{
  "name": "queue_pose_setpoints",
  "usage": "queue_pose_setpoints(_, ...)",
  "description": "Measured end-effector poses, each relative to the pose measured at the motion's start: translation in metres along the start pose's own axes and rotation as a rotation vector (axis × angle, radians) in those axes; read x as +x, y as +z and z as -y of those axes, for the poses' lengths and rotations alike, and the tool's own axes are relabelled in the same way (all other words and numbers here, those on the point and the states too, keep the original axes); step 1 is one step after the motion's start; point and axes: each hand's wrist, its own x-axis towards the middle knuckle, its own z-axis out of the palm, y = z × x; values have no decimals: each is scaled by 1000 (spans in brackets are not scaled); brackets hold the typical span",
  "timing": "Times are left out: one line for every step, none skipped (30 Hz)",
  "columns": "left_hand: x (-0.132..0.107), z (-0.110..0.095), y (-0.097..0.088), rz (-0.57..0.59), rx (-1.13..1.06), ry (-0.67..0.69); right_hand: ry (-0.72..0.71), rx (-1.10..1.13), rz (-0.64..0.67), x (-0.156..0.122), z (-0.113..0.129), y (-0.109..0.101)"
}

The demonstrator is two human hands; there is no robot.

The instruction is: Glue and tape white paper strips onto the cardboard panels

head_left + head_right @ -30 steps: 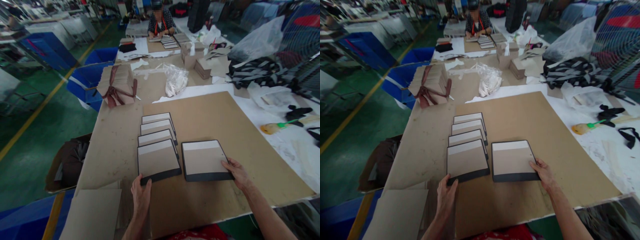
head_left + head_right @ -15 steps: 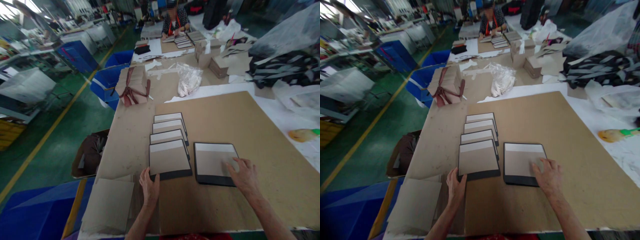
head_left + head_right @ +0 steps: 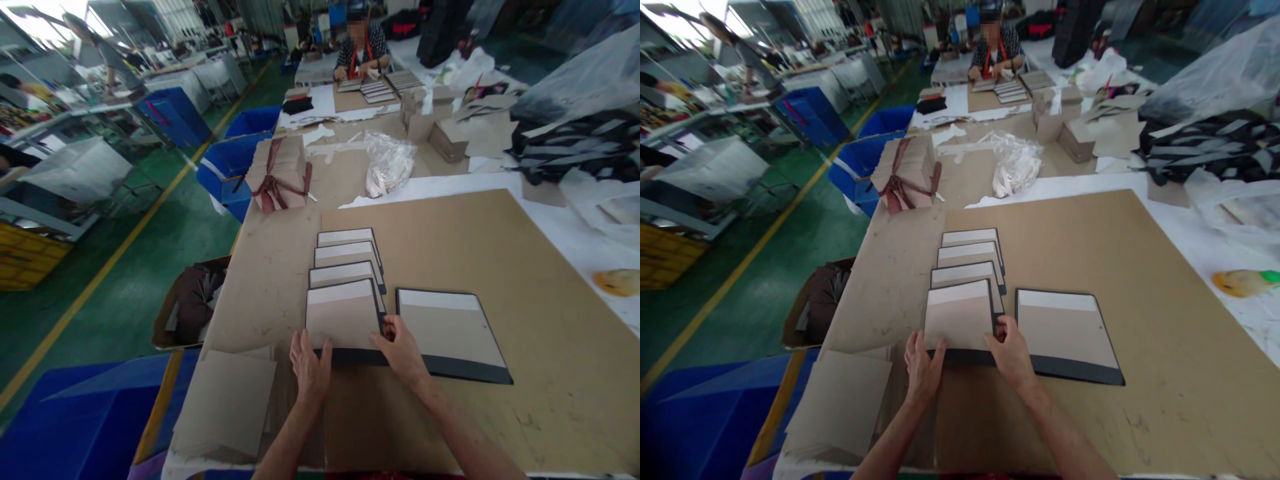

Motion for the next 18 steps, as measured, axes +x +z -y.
queue_pose_setpoints(-5, -11, -7, 22, -41, 21, -60, 31, 23, -9, 9, 3)
queue_pose_setpoints(-10, -22, -15, 62, -97, 59, -136, 53, 57, -20, 18, 8)
queue_pose_setpoints(-15, -33, -23, 104, -157, 91, -215, 69, 96, -31, 27, 14)
queue_pose_setpoints(-19, -42, -33, 134, -210, 99, -288, 88, 139, -42, 37, 21)
queue_pose_setpoints(-22, -50, -42, 143, -252, 83, -354, 114, 183, -51, 46, 27)
queue_pose_setpoints(-23, -56, -52, 135, -288, 48, -415, 145, 232, -59, 54, 32)
queue_pose_setpoints(-24, -60, -61, 115, -319, -1, -470, 179, 287, -65, 62, 36)
queue_pose_setpoints(-24, -62, -70, 92, -347, -50, -521, 218, 354, -68, 69, 37)
queue_pose_setpoints(-24, -63, -79, 80, -369, -88, -564, 256, 437, -70, 75, 37)
queue_pose_setpoints(-23, -61, -88, 84, -377, -111, -598, 286, 529, -71, 80, 36)
queue_pose_setpoints(-21, -59, -97, 98, -360, -119, -625, 305, 620, -71, 84, 35)
queue_pose_setpoints(-19, -55, -106, 123, -308, -117, -648, 314, 701, -70, 86, 33)
queue_pose_setpoints(-17, -51, -116, 150, -233, -107, -665, 316, 763, -69, 86, 32)
queue_pose_setpoints(-15, -47, -127, 170, -140, -102, -669, 310, 801, -68, 85, 32)
queue_pose_setpoints(-12, -43, -139, 187, -45, -109, -660, 304, 813, -66, 82, 32)
queue_pose_setpoints(-11, -38, -152, 194, 28, -119, -635, 305, 792, -64, 78, 33)
queue_pose_setpoints(-10, -35, -165, 181, 83, -151, -589, 315, 728, -62, 72, 33)
queue_pose_setpoints(-10, -33, -178, 163, 108, -171, -530, 327, 624, -58, 65, 32)
